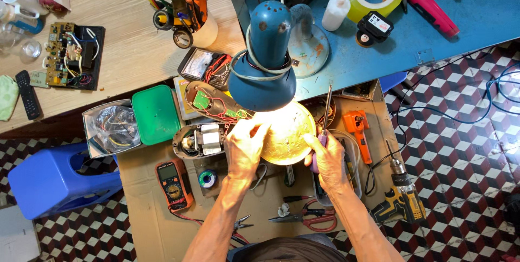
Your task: The person uses a screwdriver to adjust components inside a disassembled electronic device on a workbench. They briefly handle a round metal lid and a multimeter, then search through a container of small parts before returning to the device.
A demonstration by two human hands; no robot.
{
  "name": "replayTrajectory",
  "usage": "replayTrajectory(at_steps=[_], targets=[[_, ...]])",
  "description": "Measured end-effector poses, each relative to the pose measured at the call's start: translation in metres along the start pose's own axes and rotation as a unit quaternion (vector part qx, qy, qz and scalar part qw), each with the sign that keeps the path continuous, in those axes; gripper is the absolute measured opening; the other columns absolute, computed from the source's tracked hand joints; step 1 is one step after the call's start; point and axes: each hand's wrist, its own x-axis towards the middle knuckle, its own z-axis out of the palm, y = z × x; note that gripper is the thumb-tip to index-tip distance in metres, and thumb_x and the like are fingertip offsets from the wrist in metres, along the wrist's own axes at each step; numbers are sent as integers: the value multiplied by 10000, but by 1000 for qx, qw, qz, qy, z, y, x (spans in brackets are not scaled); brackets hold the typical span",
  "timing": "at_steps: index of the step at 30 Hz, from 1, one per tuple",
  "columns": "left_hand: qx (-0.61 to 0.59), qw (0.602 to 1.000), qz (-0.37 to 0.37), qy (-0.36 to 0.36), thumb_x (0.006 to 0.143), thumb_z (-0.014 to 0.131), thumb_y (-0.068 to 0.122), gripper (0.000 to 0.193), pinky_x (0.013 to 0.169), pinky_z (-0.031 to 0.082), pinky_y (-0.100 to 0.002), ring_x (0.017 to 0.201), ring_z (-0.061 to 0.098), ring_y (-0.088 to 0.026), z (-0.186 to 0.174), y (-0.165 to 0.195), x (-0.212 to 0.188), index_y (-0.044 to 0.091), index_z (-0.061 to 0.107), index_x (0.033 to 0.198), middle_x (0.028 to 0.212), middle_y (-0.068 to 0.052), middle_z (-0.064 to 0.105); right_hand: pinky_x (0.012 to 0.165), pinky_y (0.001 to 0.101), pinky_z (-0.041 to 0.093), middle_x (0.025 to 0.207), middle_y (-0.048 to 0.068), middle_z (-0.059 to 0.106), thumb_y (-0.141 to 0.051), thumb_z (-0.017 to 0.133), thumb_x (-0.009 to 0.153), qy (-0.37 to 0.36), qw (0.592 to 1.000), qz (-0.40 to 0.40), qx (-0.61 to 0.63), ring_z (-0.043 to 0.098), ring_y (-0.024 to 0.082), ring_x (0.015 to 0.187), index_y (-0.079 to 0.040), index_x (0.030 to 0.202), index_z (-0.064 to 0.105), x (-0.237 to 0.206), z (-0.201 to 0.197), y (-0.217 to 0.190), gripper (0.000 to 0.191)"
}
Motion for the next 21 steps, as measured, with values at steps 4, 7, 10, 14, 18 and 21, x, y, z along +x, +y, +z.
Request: replayTrajectory(at_steps=[4,7,10,14,18,21], targets=[[80,992,96,-2,837,802,166,166,680,550,-406,733,688,-309,-1,0,-11,49,794,955,815,-146,706,465,237,447,759,31,663,-115,694,933,-8,1000,-7,-9,560,98,487,2,1091,676,0,-4,0,198],[63,984,169,-1,903,756,104,94,727,550,-403,807,676,-319,-4,-2,-14,35,761,968,881,-141,686,460,233,447,754,28,665,-113,692,921,-6,1000,-3,-22,555,92,481,2,1137,689,-3,-8,-1,245],[14,989,139,52,899,742,89,128,776,561,-394,857,687,-297,-4,-4,-10,38,744,1017,940,-127,697,460,227,450,762,32,673,-106,694,915,-15,1000,4,-24,556,88,479,9,1165,684,-8,-12,-2,275],[64,977,189,73,833,756,69,174,861,549,-400,972,676,-314,-4,-6,-3,57,769,1006,997,-125,714,448,229,451,755,46,673,-99,695,913,-26,999,13,-32,559,93,471,20,1173,676,-14,-15,-2,287],[90,973,201,63,846,759,96,199,918,534,-382,1029,695,-279,-5,-10,-8,81,780,1043,1092,-102,756,448,220,449,772,44,682,-100,692,916,-31,999,11,-34,563,89,477,22,1181,671,-19,-14,-2,292],[107,970,209,59,859,762,115,209,951,517,-395,1039,699,-270,-6,-15,-14,81,784,1064,1113,-103,762,444,220,455,778,46,690,-102,692,912,-24,999,28,-36,572,89,478,8,1190,669,-21,-12,-2,301]])
